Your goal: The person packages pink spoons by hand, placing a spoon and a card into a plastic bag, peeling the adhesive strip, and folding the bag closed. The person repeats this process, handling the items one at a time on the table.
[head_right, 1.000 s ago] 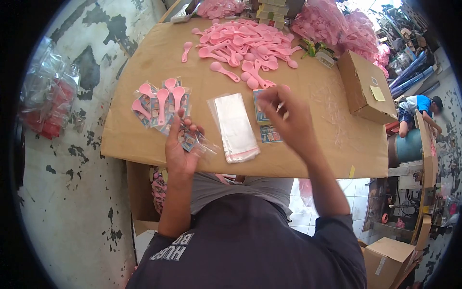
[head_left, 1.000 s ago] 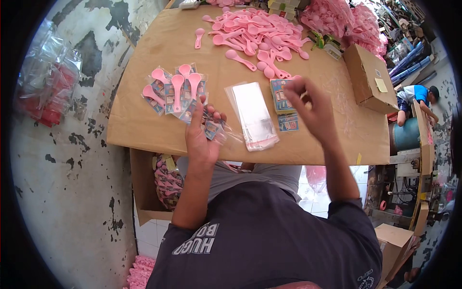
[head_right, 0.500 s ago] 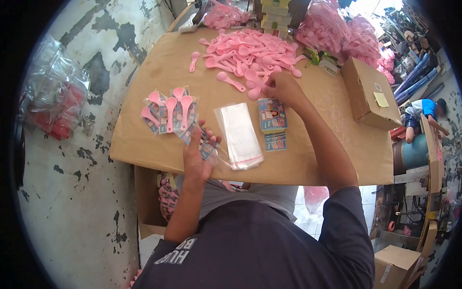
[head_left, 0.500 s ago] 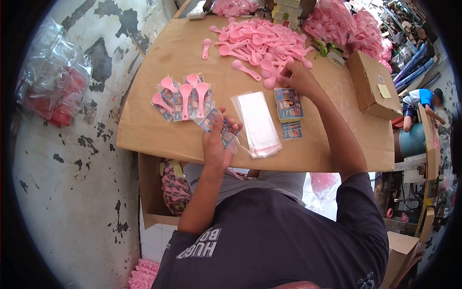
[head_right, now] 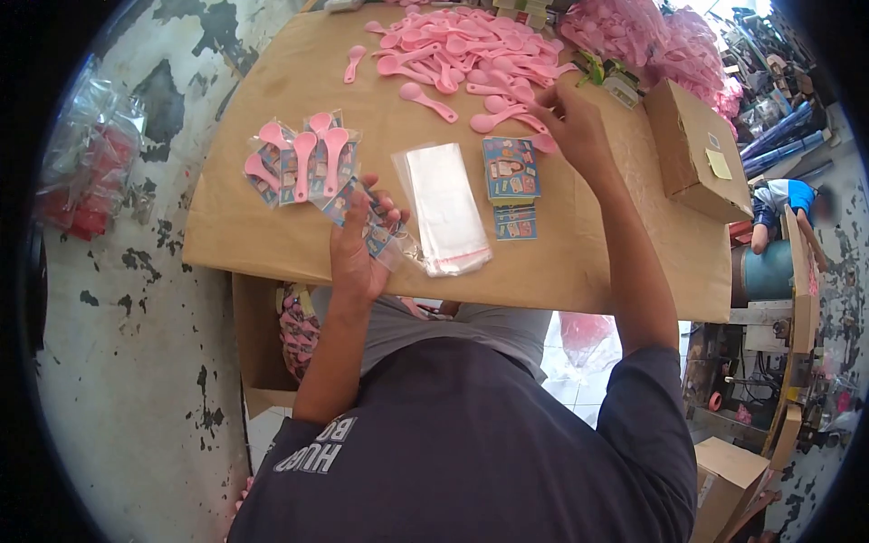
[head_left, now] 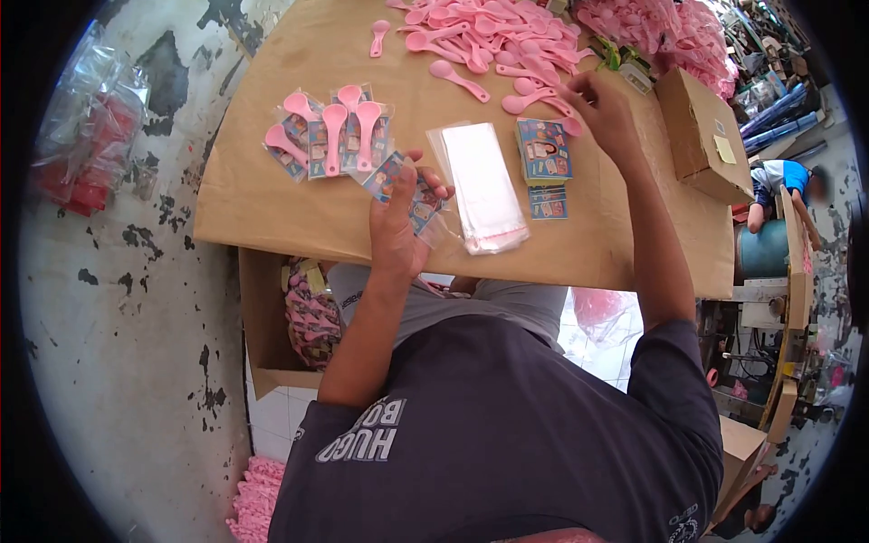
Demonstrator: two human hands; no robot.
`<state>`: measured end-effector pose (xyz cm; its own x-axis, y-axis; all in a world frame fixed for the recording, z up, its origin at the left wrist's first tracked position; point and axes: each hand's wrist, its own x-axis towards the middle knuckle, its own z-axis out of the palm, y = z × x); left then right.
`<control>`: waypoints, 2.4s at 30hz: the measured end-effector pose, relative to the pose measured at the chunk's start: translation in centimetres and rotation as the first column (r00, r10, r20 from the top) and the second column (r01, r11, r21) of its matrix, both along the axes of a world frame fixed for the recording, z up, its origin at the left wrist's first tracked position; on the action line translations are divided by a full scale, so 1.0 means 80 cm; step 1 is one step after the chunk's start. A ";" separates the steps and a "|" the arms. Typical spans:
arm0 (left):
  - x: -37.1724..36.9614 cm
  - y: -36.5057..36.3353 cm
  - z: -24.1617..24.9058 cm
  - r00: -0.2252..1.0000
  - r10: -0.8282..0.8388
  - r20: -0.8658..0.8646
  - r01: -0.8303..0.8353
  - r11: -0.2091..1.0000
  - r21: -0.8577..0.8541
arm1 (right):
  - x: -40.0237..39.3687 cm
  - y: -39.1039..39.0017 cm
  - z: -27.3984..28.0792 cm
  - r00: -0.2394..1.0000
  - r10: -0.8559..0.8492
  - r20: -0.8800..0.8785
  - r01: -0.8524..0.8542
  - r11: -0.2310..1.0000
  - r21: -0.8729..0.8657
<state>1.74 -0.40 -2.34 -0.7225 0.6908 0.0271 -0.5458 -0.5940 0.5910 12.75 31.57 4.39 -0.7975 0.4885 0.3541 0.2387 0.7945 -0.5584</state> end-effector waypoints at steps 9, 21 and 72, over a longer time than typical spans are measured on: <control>0.004 -0.006 0.018 0.977 0.195 0.083 -0.206 0.966 0.158 | 0.115 -0.180 0.028 0.987 0.159 -0.001 -0.107 0.661 -0.742; 0.048 0.023 0.032 0.998 0.009 -0.062 -0.002 0.993 0.117 | 0.117 -0.263 -0.018 0.979 0.090 -0.182 -0.203 0.437 -0.876; 0.057 -0.004 0.086 0.852 -0.400 -0.338 0.289 0.897 -0.333 | 0.091 -0.242 0.005 0.938 -0.002 -0.346 -0.259 0.657 -0.708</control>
